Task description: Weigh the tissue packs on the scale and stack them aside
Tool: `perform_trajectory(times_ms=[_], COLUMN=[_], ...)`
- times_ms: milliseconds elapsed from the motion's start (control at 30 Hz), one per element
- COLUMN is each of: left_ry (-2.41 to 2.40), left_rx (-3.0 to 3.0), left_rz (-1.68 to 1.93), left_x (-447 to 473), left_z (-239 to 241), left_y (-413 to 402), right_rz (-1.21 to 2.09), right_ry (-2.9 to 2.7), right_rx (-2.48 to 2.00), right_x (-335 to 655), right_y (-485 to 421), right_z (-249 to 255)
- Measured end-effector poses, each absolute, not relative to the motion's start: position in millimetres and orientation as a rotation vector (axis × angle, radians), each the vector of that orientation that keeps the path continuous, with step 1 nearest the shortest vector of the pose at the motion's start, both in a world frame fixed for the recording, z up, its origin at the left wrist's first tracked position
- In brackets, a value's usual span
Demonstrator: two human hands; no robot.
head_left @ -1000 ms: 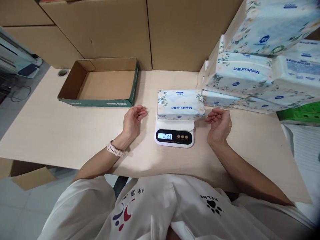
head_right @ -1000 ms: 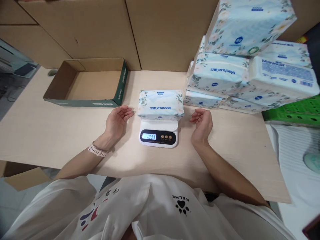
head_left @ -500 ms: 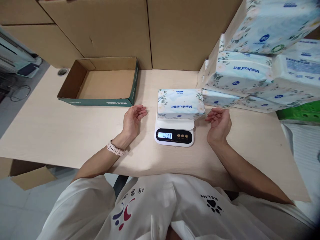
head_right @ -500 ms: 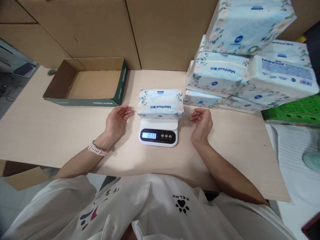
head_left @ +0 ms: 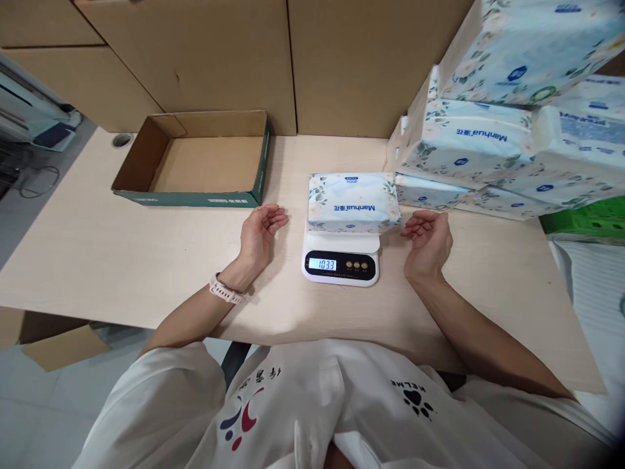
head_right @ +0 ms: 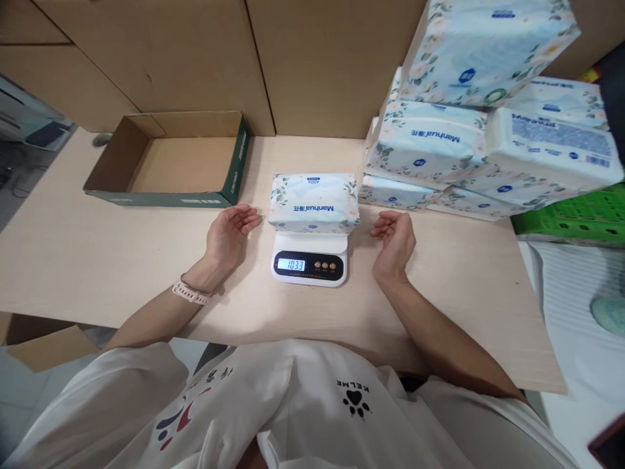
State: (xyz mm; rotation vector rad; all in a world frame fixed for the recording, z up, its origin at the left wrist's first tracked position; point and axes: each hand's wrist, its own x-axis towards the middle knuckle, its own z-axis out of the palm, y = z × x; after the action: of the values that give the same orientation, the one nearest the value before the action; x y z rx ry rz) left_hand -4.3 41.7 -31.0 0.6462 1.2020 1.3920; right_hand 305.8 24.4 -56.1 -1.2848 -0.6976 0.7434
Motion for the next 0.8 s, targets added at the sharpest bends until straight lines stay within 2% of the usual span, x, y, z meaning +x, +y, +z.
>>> perform_trajectory(times_ms=[800], left_ry=[1.198], left_rx=[0.595], left_rz=[1.412], left_x=[-2.1], left_z=[-28.4], left_y=[41.9], right_rz=[0.75], right_ry=[-0.695], right_rx=[-1.267], right_x=[305.2], right_y=[24.4], right_z=[-54.9])
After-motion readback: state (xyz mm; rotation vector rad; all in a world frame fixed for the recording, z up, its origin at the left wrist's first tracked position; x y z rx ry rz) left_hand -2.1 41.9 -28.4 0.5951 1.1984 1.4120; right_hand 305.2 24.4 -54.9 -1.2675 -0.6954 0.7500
